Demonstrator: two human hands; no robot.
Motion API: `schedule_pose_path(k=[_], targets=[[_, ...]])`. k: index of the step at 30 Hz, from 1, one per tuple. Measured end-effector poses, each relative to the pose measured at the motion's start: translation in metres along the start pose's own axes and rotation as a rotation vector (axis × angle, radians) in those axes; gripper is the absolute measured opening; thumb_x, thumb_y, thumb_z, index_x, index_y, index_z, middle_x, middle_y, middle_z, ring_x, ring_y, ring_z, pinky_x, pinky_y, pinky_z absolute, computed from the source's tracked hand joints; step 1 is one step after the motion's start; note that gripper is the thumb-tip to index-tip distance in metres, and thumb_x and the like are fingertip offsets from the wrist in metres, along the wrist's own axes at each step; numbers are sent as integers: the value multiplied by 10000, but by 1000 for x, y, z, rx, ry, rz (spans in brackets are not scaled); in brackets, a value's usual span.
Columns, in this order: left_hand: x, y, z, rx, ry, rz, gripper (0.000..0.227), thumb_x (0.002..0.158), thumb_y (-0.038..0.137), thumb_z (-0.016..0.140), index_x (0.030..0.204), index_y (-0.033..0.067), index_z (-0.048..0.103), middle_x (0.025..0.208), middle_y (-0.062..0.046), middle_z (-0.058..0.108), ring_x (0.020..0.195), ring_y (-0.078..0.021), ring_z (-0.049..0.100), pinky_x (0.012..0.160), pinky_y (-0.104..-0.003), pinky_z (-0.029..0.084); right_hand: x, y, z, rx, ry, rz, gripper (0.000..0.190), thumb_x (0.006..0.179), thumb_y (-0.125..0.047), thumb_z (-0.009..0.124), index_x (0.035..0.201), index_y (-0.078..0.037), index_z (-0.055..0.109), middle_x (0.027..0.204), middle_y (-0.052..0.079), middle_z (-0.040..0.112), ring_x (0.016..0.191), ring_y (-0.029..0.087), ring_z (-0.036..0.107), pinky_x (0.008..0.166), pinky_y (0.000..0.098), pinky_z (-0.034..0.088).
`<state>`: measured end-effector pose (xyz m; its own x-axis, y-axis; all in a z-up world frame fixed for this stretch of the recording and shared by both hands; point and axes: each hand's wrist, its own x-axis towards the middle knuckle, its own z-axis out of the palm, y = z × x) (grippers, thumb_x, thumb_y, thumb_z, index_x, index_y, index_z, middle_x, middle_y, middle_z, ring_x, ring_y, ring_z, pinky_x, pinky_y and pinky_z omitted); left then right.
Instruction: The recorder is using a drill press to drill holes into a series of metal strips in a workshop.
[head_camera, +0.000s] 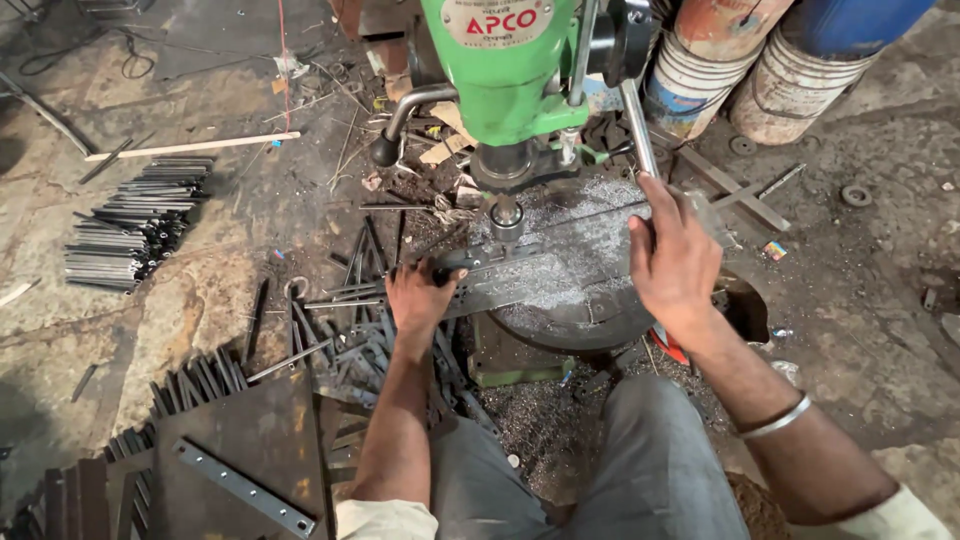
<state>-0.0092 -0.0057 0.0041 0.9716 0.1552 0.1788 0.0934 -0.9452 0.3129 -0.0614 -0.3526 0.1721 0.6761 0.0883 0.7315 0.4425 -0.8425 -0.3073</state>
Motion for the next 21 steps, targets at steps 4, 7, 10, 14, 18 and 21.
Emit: schedule_pose_path(k=[4, 7, 10, 14, 18, 21], targets=[[0, 8, -22, -51, -22, 69, 552, 880, 595, 659, 1312, 251, 673, 1334, -137, 619, 1245, -308, 555, 1089, -542, 316, -2, 0, 2, 1, 2, 34, 451, 999, -124, 694, 1436, -117, 580, 1142, 165, 656, 872, 394, 656, 698, 496, 517], [6, -10, -19, -181, -124, 35, 471, 955, 512, 550, 1334, 265, 679, 1374, -61, 646, 1275, -248, 580, 1147, -518, 328, -3, 0, 3, 3, 2, 40, 423, 983, -117, 694, 1395, -137, 604, 1096, 158, 649, 841, 391, 651, 677, 498, 510], [6, -42, 0, -73, -164, 66, 493, 947, 428, 517, 1345, 174, 658, 1320, -68, 694, 1268, -234, 601, 1237, -518, 258, -2, -1, 2, 2, 5, 47, 391, 986, -118, 695, 1369, -152, 626, 1059, 151, 638, 818, 385, 648, 668, 490, 512], [-3, -40, -22, 144, -34, 29, 527, 1016, 551, 481, 1262, 141, 703, 1330, -153, 658, 1351, -343, 516, 1199, -570, 233, -3, -4, 3, 8, 14, 59, 363, 992, -118, 693, 1349, -159, 642, 1039, 139, 636, 793, 377, 648, 653, 482, 510], [-3, -30, -34, 67, -136, -19, 551, 1007, 584, 422, 1230, 174, 714, 1364, -113, 654, 1360, -327, 517, 1239, -611, 176, -6, -2, 8, -6, 68, 48, 274, 1003, -116, 691, 1272, -170, 680, 1026, 117, 645, 763, 340, 657, 627, 455, 507], [0, -30, -35, 42, -189, -41, 550, 1003, 598, 403, 1229, 207, 718, 1391, -96, 641, 1391, -324, 492, 1254, -618, 152, -11, 7, 20, -16, 87, 60, 198, 1014, -116, 700, 1204, -170, 715, 984, 94, 648, 700, 284, 647, 577, 416, 494]])
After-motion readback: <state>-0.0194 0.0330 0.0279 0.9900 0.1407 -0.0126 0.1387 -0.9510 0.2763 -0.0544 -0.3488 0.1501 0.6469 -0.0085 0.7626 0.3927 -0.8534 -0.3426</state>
